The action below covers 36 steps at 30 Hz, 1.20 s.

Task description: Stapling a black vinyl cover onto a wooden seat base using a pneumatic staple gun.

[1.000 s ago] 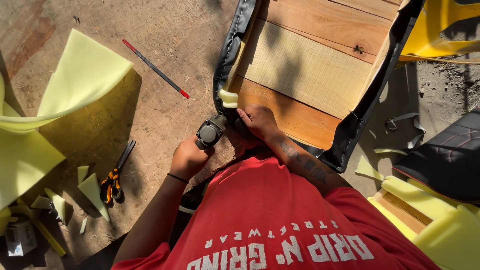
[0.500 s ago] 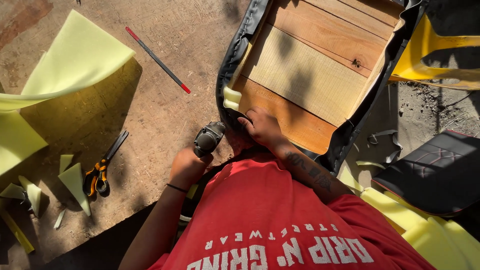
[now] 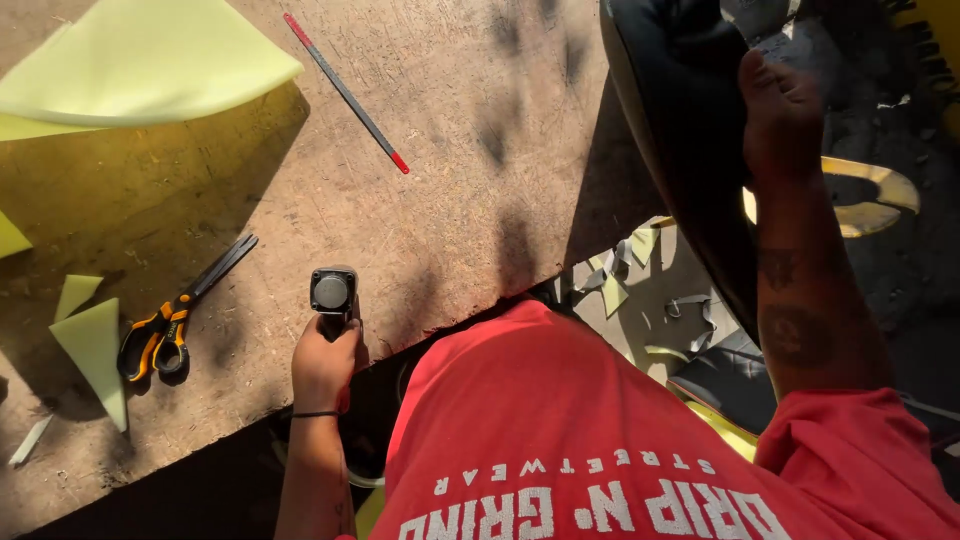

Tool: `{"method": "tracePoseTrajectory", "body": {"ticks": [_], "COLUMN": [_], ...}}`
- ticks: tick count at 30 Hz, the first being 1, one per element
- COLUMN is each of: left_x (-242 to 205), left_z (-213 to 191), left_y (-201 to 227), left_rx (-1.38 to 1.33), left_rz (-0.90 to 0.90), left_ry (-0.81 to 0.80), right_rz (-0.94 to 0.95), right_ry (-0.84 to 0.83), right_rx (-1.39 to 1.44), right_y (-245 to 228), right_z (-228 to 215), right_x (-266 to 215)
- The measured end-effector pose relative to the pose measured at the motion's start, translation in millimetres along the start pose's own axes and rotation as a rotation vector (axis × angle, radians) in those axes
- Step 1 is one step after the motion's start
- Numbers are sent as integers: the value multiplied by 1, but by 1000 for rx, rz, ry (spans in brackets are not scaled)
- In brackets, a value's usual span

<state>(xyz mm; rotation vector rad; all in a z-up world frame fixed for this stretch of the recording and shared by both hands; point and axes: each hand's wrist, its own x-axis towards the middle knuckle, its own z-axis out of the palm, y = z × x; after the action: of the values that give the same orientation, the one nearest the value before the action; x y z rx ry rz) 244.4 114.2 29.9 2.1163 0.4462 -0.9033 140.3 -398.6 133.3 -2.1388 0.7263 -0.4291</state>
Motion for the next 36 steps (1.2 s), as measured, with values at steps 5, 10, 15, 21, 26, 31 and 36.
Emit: {"method": "tracePoseTrajectory", "body": {"ticks": [5,10,15,21,26,31,36], "left_x": [-4,10,13,19,33,27,29], "left_z": [-10,-11,-14,-15,-8,-5,0], "left_y": [20,7,11,8,-11,-3,-5], "left_rx": [-86,-75,-19,54,48,50,164], "left_rz": [-43,27,35,73,51,56,46], "left_ry": [-123,-168,-215,-230,-153,-133,-81], "right_rz": [56,81,72,112,10,-35,-93], "right_ry": [34,29,22,-20,55,13,-26], "right_rx": [213,230,235,284,211,180,76], "right_y": [9,2,3,9,113,117,132], "right_z": [-37,-36,-41,-3,44,128,195], "right_x": [20,21,28,16,5,-27,-45]}}
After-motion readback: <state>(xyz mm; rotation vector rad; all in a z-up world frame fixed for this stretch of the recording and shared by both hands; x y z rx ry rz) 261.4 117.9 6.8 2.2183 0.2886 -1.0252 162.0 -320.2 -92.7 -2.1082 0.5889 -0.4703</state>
